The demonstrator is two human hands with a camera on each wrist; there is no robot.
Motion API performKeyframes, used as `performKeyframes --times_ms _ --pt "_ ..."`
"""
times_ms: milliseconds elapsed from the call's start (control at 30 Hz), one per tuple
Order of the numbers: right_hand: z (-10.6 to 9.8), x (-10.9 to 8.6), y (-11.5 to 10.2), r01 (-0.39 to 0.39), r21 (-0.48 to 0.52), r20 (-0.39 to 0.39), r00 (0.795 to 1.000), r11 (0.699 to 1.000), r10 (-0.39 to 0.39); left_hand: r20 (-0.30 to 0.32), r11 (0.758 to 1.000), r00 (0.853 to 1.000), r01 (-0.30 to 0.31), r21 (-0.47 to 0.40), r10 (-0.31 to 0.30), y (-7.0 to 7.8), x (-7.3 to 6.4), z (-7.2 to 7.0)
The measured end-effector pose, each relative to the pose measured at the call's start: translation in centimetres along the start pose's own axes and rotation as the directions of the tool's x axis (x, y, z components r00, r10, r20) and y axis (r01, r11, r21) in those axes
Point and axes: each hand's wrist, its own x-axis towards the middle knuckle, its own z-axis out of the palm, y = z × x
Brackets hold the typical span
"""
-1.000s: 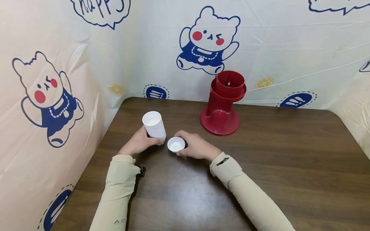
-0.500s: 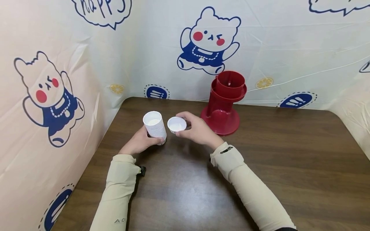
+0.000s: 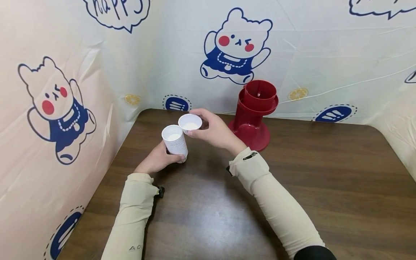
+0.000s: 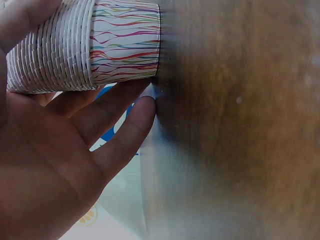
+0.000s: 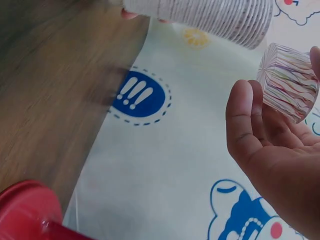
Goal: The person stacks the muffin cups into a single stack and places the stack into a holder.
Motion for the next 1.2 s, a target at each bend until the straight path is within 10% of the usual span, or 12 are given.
performKeyframes --times_ms 1200 --pt "4.1 2.2 -2.0 0.016 -0.123 0.047 0.999 0.992 -0.010 0.004 1.000 1.000 -0.018 -0.001 0.018 0.0 -0.3 0.0"
